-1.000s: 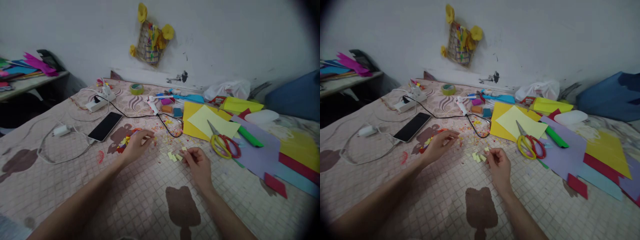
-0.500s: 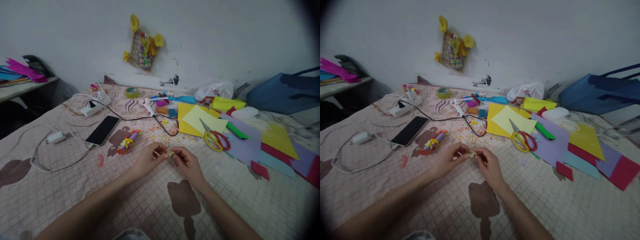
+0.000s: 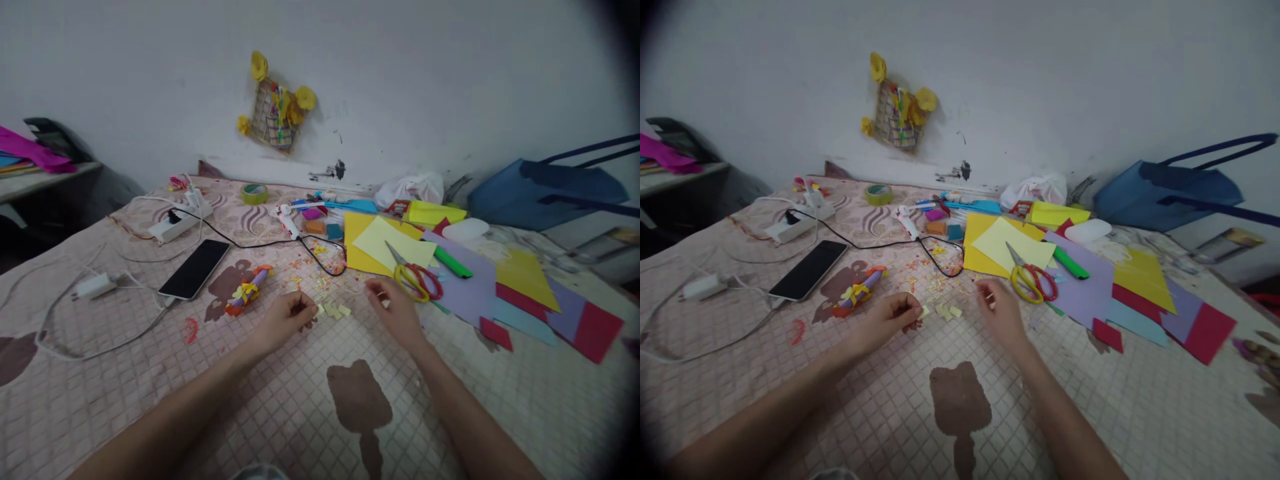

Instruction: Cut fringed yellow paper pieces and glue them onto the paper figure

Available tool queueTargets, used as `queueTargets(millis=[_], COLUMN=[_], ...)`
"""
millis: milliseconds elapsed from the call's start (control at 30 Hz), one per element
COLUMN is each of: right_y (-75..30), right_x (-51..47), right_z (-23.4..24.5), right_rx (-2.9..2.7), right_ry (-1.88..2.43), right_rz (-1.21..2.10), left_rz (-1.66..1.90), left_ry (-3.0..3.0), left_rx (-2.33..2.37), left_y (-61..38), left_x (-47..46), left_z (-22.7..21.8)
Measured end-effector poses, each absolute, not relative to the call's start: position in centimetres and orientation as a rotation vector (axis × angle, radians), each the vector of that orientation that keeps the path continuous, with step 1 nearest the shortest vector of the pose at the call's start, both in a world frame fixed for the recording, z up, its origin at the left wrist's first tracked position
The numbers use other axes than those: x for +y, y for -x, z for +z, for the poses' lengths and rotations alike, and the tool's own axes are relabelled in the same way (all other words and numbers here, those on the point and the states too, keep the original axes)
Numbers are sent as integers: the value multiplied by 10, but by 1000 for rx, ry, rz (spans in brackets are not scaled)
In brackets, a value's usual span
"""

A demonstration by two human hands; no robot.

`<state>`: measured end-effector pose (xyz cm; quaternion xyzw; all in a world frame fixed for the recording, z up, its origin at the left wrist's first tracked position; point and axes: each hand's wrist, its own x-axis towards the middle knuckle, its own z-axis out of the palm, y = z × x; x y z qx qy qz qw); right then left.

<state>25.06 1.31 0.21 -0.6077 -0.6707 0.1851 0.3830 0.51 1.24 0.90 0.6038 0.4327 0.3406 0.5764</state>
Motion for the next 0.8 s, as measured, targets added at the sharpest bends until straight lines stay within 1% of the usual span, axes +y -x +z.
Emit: queueTargets(millis=[100,167,300,467,533,700,800], right_y=[-308,-342,-377,-383,-383,-376,-366], right_x=[38,51,70,82,82,74,66], right_z=[4,1,-8,-9,-8,-3,10], right_rx=[-1626,-1594,-1620,-1653,-1633,-1495,-1348], right_ry=[1761,1889,2054,2121,2121,2034,1893], right_rz=[243,164,181,219,231,216,157], left_rz=[797,789,748,561,618,940,990], left_ry=[-1400,-1400,-1405,-1356,-1321,-1241,-1202], left_rx=[1009,1005,977,867,869,1004,1044], left_y=[-4,-4,-4,-1,2,10,11], left_x=[13,13,10,10,15,33,35], left_z=[7,6,7,6,3,3,10])
